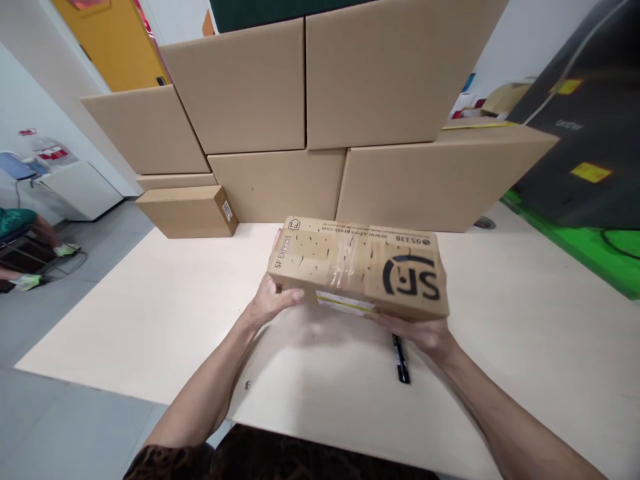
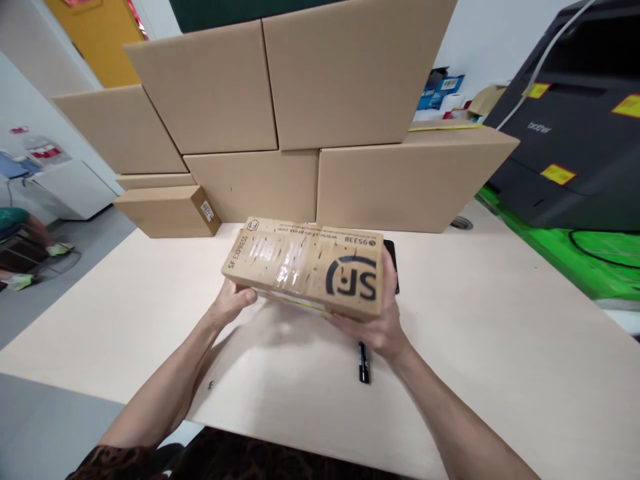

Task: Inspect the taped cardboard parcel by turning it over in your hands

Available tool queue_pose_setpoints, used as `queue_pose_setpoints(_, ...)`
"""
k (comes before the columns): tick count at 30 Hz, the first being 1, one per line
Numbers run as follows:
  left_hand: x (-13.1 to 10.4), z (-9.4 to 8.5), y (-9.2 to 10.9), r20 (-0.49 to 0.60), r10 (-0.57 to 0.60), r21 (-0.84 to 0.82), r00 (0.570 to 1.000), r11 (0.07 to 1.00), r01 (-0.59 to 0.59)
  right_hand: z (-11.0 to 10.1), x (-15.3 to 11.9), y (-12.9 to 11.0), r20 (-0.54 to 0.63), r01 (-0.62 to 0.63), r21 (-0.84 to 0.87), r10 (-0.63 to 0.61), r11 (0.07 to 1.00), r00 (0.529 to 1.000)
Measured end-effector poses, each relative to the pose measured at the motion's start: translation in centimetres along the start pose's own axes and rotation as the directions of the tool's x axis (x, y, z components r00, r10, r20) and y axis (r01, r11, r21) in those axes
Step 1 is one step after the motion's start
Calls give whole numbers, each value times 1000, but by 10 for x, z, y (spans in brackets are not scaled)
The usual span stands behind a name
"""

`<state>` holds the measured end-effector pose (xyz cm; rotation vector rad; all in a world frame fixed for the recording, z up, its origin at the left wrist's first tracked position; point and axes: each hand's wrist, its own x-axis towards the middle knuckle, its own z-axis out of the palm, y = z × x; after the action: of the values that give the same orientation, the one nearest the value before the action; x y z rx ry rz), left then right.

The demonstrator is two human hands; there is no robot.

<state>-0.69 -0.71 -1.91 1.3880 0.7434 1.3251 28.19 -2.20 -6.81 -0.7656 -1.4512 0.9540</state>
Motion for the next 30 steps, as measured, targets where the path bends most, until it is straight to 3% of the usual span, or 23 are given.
queue_pose_setpoints(3, -1, 2, 3, 24, -25, 64, 999, 998, 23, 4, 0, -10, -2, -146, 193, 149, 970, 989)
queue_pose_setpoints(8, -1, 10, 3, -90, -55, 14, 994, 998, 57, 7, 4, -12, -65, -234, 265, 260, 935, 964)
queue_pose_setpoints(13, 1, 13, -1, -200, -194, -104, 960, 979, 176, 7, 11, -18, 55, -257, 281, 252, 925, 966)
queue_pose_setpoints(16, 3, 9, -4, -183, -272, -169, 945, 955, 242, 9, 12, -21, 23, -267, 318, 275, 910, 961)
queue_pose_setpoints(22, 0, 7, -4, -62, -194, -154, 979, 971, 183, 7, 16, -12, -141, -327, 388, 406, 862, 903)
queue_pose_setpoints(30, 10, 12, 4, -227, -253, -337, 940, 926, 168, 12, 15, -1, -32, -301, 359, 334, 883, 942)
